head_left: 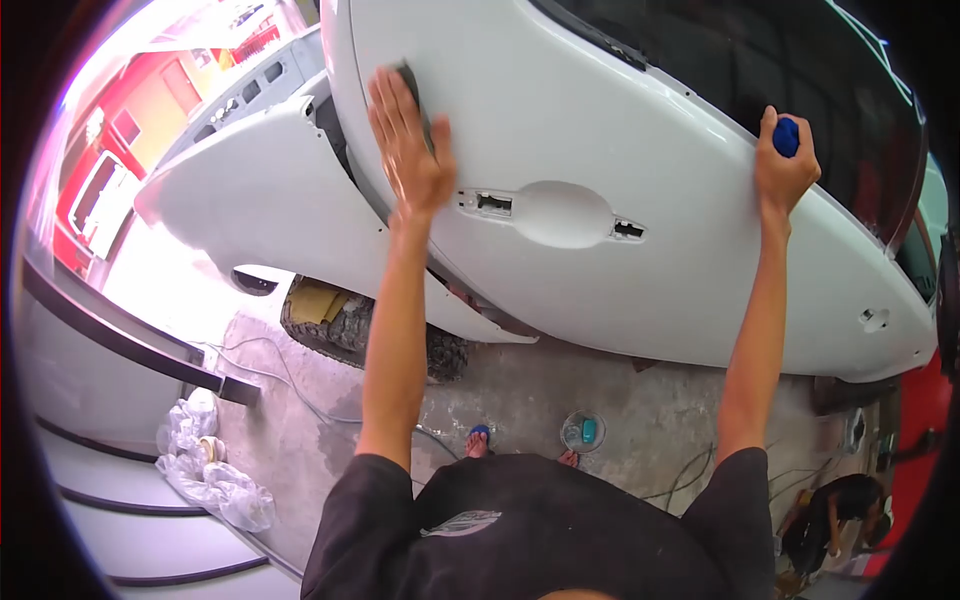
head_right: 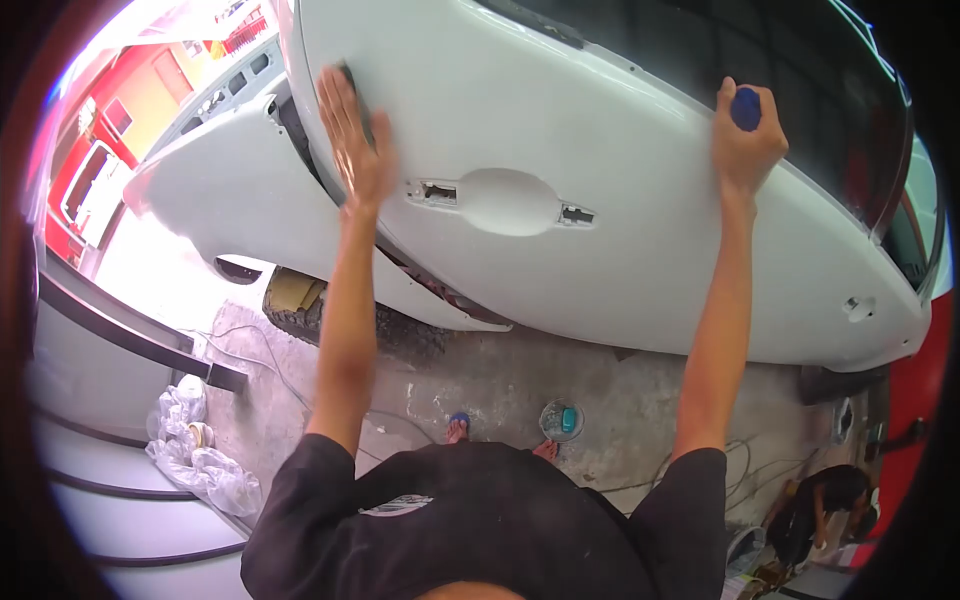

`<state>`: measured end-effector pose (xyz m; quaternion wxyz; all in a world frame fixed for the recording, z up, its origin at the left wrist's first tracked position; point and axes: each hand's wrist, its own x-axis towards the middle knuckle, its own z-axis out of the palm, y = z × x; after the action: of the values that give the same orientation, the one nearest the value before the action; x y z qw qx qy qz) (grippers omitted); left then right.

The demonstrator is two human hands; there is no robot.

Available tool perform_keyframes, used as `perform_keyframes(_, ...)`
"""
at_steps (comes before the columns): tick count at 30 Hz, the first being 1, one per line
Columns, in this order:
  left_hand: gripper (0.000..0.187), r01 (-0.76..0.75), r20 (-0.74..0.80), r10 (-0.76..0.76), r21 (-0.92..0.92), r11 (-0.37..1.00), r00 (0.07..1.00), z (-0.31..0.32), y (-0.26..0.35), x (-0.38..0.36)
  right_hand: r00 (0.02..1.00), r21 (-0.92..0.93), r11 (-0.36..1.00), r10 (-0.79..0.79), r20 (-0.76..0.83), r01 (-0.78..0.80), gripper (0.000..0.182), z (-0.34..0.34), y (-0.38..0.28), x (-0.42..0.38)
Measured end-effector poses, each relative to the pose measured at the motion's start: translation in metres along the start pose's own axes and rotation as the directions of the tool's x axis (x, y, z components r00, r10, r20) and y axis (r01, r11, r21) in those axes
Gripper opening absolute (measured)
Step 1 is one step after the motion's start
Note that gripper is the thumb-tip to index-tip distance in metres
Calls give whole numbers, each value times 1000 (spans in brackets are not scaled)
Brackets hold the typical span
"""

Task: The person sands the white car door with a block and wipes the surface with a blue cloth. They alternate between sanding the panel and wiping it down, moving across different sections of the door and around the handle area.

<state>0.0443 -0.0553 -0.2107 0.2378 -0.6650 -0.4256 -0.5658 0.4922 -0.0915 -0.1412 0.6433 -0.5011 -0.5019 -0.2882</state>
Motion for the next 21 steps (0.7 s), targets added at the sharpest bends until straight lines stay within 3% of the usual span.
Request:
perform_keyframes(2,79,-30,-33,30,0,1000,999,6,8,-72,1000,-32,999,8,4,-8,26,-1,-1,1)
perform_keyframes(4,78,13,-47,-13,-1,1000,999,7,-8,-74,1000,-29,1000,11,-26,-12,27,-2,1,4)
perform_keyframes(7,77,12,-28,-11,22,1000,1000,-3,-21,24,1000,-24,1000,4,5,-4,27,-2,-8,0)
perform_keyframes(10,76,-10,-2,10,9,1000,1000,-4,-15,11,1000,-49,999,-13,-8,12,28,0,3,-1)
perform_keyframes(12,76,-38,-56,36,-42,998,998,4,-2,-57,1000,-37,999,-17,-12,17,28,1,4,0)
perform_keyframes(13,78,39,-10,-40,-38,999,999,4,6,-85,1000,-35,999,-15,-15,14,28,2,6,0)
perform_keyframes(16,77,39,-1,-39,-14,999,999,0,-7,-40,1000,-50,999,-4,-20,3,27,2,2,1)
perform_keyframes(19,78,34,24,-34,19,999,999,-4,-16,66,1000,-67,998,-8,-9,7,26,0,-1,0)
perform_keyframes(21,82,25,-2,-25,10,1000,1000,-2,-15,78,1000,-51,999,-13,0,13,25,1,1,-1)
